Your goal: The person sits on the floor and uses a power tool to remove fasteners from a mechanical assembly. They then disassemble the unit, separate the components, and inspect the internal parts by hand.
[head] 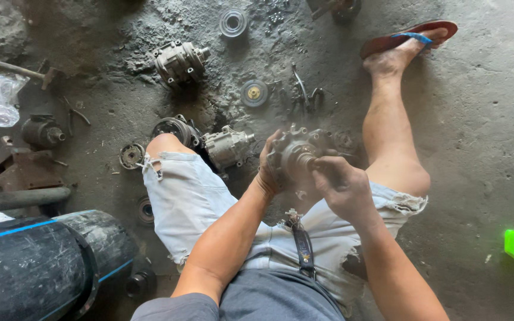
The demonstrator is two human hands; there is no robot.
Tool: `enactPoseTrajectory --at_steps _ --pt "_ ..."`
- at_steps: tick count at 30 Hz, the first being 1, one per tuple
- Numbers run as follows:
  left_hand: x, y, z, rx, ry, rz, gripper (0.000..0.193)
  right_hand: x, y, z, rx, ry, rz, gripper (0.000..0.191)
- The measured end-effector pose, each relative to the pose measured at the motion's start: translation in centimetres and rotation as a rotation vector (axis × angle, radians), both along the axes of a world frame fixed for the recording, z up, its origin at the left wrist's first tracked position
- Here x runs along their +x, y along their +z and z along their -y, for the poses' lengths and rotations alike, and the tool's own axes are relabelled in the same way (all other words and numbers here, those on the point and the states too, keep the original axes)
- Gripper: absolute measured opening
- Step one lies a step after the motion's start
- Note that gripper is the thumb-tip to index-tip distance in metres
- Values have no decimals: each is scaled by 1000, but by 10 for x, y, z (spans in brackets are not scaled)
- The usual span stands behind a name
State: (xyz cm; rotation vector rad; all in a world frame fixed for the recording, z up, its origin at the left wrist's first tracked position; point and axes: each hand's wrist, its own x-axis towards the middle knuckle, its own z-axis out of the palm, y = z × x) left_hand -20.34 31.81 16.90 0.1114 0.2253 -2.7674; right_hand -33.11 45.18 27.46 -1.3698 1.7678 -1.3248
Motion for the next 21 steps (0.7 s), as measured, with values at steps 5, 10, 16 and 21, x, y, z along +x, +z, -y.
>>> enactPoseTrajectory --at_steps 5,10,16,21 --pt "0 -3 0 -59 -9 17 68 -3 4 3 8 61 65 26" --pt "-1 4 0 -37 0 131 61 -5 9 6 -34 97 -71 20" --pt "2 0 -1 -48 -17 108 59 -8 21 8 25 91 -239 18" --pt "3 -5 -1 -76 -2 63 62 1 27 10 -1 1 -438 16"
